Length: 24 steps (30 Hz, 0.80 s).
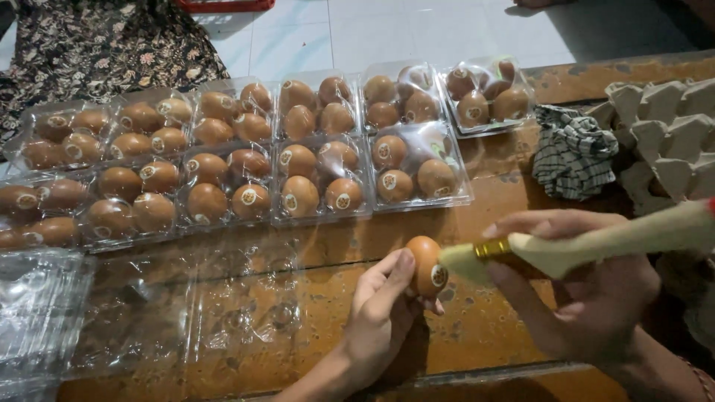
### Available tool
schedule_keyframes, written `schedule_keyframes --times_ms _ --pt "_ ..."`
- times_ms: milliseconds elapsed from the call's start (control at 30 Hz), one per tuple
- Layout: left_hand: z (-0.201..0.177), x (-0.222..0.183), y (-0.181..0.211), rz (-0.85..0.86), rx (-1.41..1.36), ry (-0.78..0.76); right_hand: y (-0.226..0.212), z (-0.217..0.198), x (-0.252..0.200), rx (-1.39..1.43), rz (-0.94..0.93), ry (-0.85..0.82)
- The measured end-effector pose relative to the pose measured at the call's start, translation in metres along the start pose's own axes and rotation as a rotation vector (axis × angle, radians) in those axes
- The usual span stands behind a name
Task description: Brushing individual eggs with a paintbrush to clean or coat them before packaging.
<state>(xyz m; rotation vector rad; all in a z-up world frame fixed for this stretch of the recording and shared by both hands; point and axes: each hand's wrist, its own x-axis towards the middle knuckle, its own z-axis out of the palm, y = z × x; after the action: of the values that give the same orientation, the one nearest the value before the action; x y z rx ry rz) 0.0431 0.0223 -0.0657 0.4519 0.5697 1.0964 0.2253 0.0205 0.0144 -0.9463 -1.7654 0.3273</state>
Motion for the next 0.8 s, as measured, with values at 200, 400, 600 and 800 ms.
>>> schedule_keyframes --times_ms 200,400,600,800 --pt "0.006 -0.006 0.005 0.011 0.065 -0.065 0.012 0.004 -0.012 0.034 -0.077 -0.141" --pt "0.001 -0.003 0.001 -0.03 0.018 0.002 -0.002 0.002 -0.004 0.107 0.032 -0.019" --pt "0.002 -0.003 0.003 -0.001 0.022 -0.04 0.01 0.005 -0.007 0.118 0.011 -0.055" --pt "0.005 -0.005 0.005 -0.007 0.095 -0.041 -0.005 0.004 -0.008 0.179 0.015 -0.103"
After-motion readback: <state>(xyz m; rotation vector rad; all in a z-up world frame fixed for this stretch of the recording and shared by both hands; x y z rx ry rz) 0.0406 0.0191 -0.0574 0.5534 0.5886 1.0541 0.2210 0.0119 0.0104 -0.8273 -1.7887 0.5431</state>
